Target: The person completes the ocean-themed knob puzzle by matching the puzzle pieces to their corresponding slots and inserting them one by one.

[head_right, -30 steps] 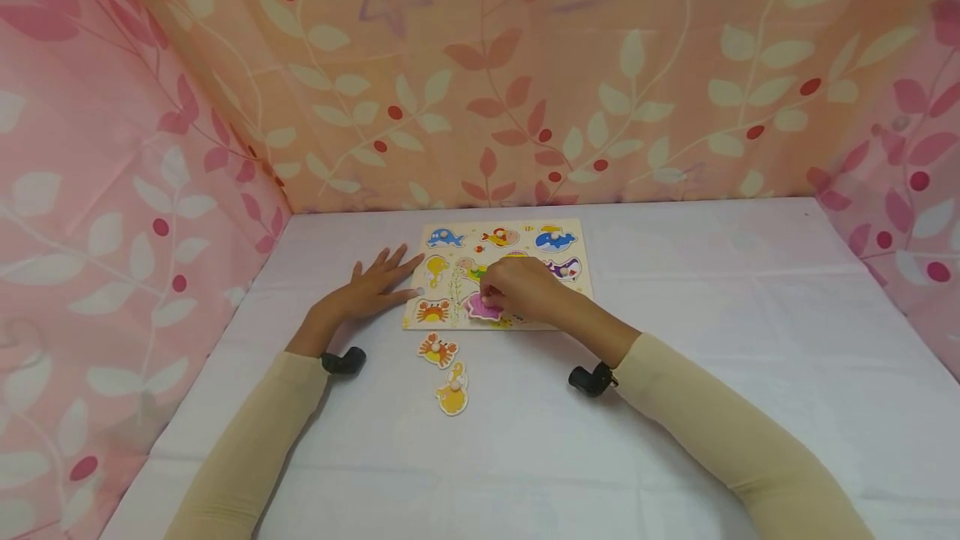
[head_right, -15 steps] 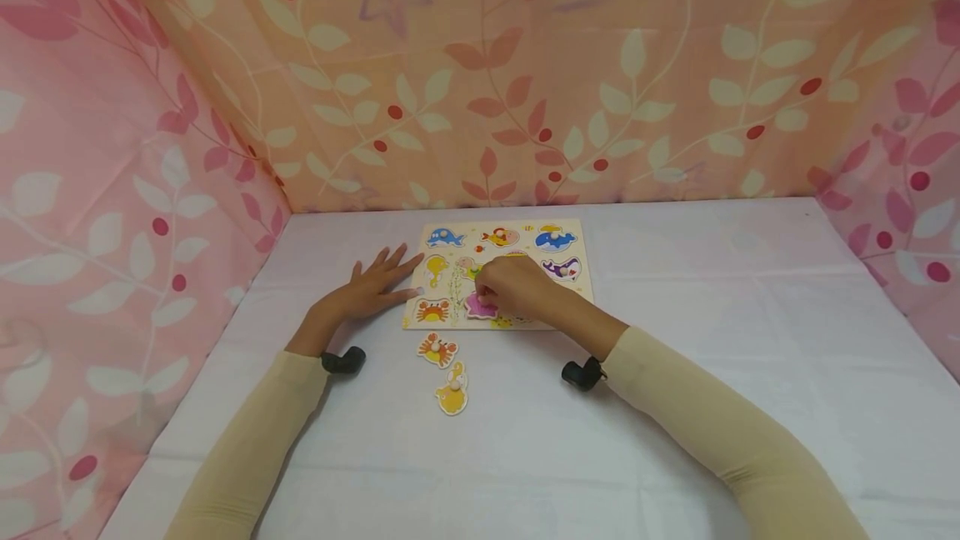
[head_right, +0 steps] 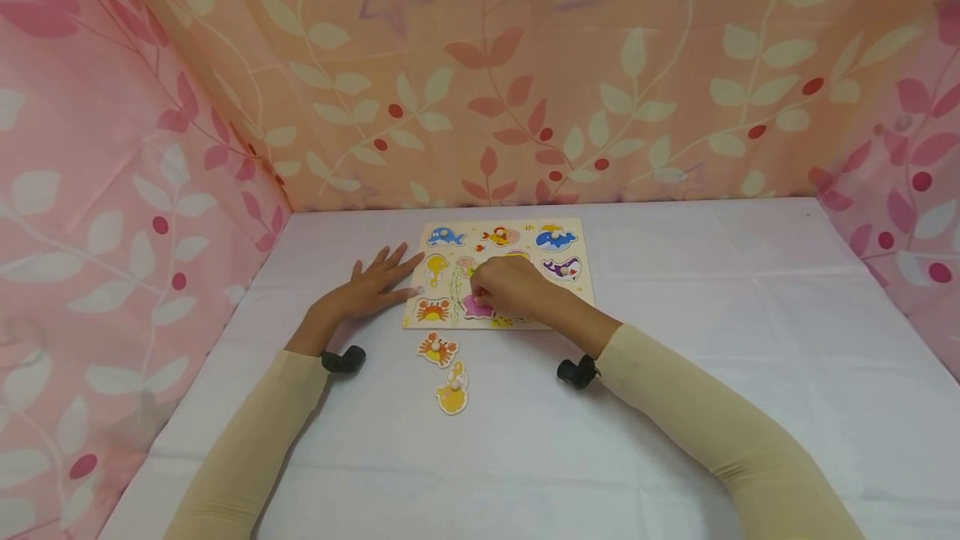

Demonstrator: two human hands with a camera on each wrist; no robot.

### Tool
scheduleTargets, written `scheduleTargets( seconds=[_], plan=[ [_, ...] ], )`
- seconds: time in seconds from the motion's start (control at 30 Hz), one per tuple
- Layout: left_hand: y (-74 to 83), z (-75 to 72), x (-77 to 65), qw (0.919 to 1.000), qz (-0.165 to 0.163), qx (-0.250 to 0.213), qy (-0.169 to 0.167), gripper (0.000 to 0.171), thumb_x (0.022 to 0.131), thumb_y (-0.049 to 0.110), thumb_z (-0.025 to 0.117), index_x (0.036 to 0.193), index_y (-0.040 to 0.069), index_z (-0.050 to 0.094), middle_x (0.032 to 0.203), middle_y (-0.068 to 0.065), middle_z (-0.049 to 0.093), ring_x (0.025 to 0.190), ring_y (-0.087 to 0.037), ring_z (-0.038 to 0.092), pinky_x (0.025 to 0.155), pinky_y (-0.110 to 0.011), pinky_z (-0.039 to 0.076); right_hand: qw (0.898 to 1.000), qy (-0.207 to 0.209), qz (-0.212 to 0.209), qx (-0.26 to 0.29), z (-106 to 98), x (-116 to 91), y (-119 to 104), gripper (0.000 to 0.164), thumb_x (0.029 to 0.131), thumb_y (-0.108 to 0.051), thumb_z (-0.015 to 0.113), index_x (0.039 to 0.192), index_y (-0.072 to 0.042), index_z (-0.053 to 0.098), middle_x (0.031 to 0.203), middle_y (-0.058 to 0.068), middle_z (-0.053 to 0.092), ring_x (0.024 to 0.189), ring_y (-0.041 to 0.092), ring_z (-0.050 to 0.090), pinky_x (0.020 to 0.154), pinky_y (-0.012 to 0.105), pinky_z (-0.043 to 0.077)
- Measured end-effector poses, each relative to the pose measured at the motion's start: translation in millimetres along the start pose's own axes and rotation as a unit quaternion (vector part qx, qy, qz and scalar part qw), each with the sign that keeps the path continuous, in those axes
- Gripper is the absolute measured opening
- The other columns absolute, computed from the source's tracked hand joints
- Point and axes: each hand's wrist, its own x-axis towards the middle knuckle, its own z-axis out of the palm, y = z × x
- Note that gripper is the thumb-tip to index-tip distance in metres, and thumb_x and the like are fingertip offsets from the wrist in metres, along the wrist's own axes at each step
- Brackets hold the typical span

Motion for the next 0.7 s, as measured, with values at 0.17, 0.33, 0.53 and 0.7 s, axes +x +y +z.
scheduleTargets(
  seconds=[0.17, 0.33, 0.53, 0.7],
  plan=[
    [1.3, -1.3, -0.6, 1.0000, -0.002, -0.002, -0.002, 0.080, 0.096, 0.072, 0.046, 0.162, 0.042, 0.012, 0.171, -0.001, -0.004, 0.156, -0.030, -0.013, 0.115, -0.069, -0.011, 1.000, -0.006, 0.003, 0.005, -1.7, 0.1, -1.6, 0.009, 0.091, -0.025, 0.079, 0.097, -0.019, 0.080, 0.087, -0.007, 0.070, 0.079, 0.012, 0.058, 0.076, 0.027, 0.051],
    [1.2, -1.1, -1.3, 1.0000, 0.001, -0.001, 0.001, 0.079, 0.097, 0.071, 0.046, 0.162, 0.041, 0.013, 0.171, -0.002, -0.004, 0.156, -0.031, -0.012, 0.114, -0.070, -0.010, 1.000, -0.008, 0.000, 0.002, -2.2, 0.4, -1.8, 0.009, 0.091, -0.025, 0.079, 0.097, -0.019, 0.080, 0.087, -0.007, 0.071, 0.079, 0.012, 0.058, 0.076, 0.028, 0.051],
    [1.7, -1.5, -1.7, 1.0000, 0.003, -0.002, 0.001, 0.079, 0.097, 0.069, 0.047, 0.163, 0.039, 0.014, 0.171, -0.004, -0.003, 0.156, -0.033, -0.012, 0.114, -0.071, -0.011, 1.000, -0.010, -0.001, 0.002, -2.0, 1.6, -0.9, 0.009, 0.091, -0.025, 0.078, 0.098, -0.019, 0.080, 0.087, -0.007, 0.071, 0.080, 0.012, 0.058, 0.077, 0.029, 0.051],
    [1.7, -1.1, -1.0, 1.0000, 0.003, 0.002, 0.002, 0.079, 0.097, 0.070, 0.046, 0.163, 0.040, 0.014, 0.171, -0.003, -0.002, 0.156, -0.033, -0.011, 0.114, -0.071, -0.010, 1.000, -0.005, -0.005, 0.011, -1.6, 1.8, -0.6, 0.012, 0.091, -0.024, 0.078, 0.101, -0.018, 0.081, 0.091, -0.005, 0.073, 0.082, 0.013, 0.060, 0.080, 0.029, 0.052]
  ],
)
